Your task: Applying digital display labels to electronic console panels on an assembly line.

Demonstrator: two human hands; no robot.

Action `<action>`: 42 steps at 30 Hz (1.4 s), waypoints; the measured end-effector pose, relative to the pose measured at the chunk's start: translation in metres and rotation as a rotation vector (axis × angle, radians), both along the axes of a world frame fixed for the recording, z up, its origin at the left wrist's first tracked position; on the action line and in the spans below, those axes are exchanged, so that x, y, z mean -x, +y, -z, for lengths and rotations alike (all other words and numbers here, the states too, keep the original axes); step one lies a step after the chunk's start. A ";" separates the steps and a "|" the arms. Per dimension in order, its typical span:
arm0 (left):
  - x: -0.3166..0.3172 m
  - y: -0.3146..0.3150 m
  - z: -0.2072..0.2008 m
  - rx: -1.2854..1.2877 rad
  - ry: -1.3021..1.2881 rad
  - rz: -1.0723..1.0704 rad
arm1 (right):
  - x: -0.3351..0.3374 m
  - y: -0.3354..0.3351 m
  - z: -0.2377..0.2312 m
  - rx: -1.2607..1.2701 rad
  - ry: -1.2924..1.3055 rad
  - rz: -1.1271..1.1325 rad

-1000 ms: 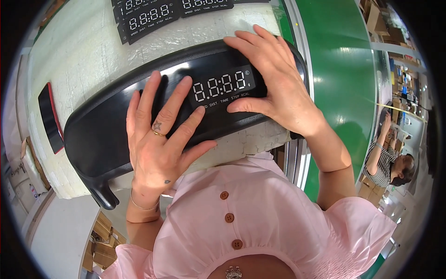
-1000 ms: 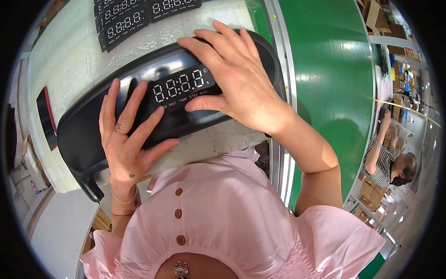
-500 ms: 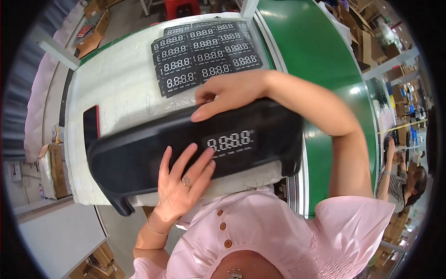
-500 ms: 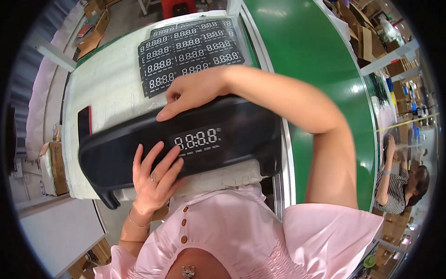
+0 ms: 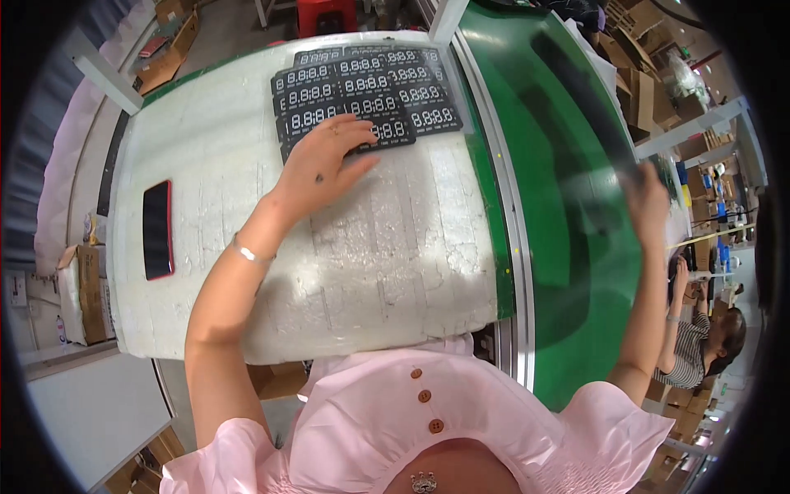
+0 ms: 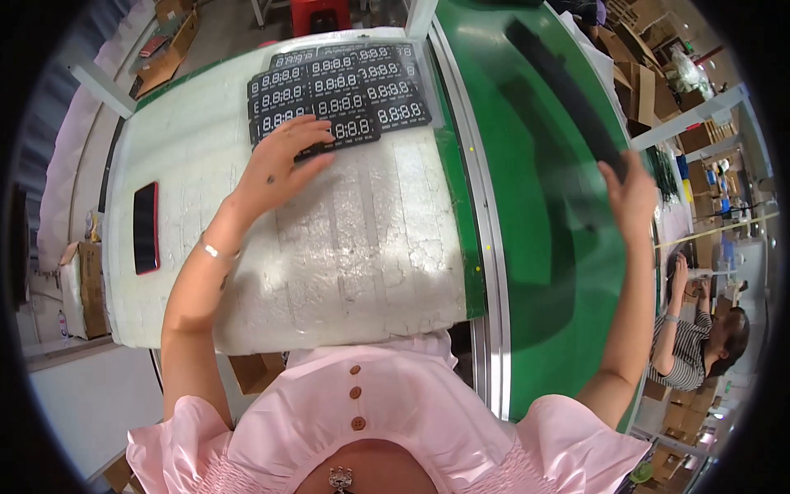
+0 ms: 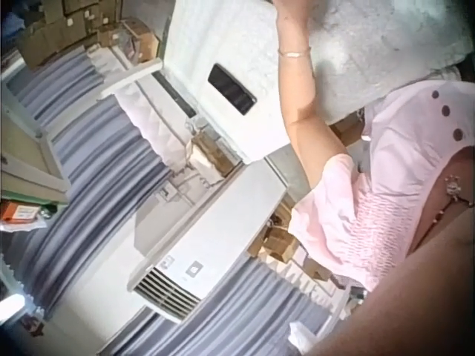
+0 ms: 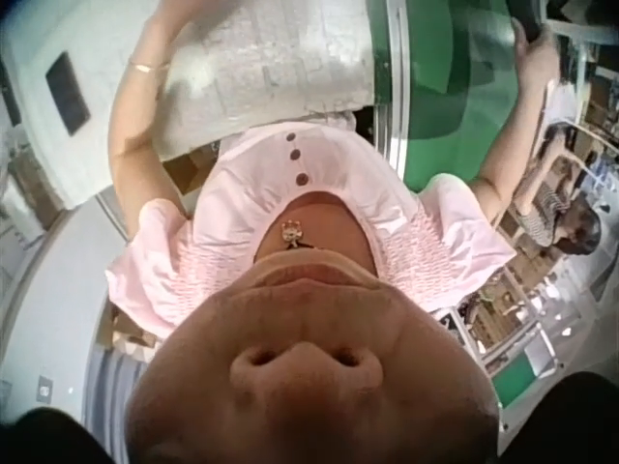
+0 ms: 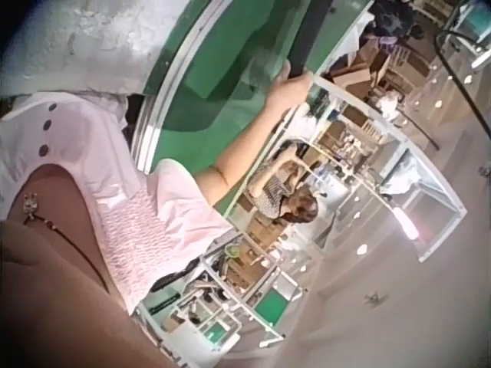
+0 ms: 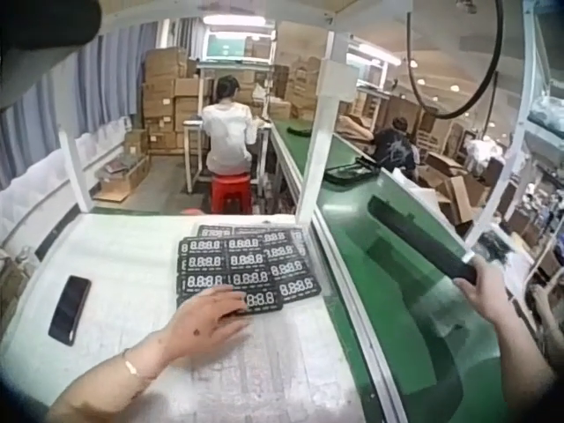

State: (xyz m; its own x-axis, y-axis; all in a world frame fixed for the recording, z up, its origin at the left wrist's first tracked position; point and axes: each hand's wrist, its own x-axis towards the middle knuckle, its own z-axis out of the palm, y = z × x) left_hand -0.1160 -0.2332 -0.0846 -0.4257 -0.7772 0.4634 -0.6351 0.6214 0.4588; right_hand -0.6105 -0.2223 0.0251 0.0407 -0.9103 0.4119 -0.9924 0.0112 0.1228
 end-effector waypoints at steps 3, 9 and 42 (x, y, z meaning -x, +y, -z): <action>0.004 -0.043 0.021 -0.060 -0.012 -0.025 | 0.032 0.006 0.068 0.057 0.120 0.196; 0.026 -0.077 0.036 -0.155 -0.091 -0.012 | -0.025 -0.013 0.119 0.298 0.025 -0.082; 0.032 -0.084 0.054 -0.072 0.025 -0.195 | -0.265 -0.095 0.151 0.110 -0.581 -0.598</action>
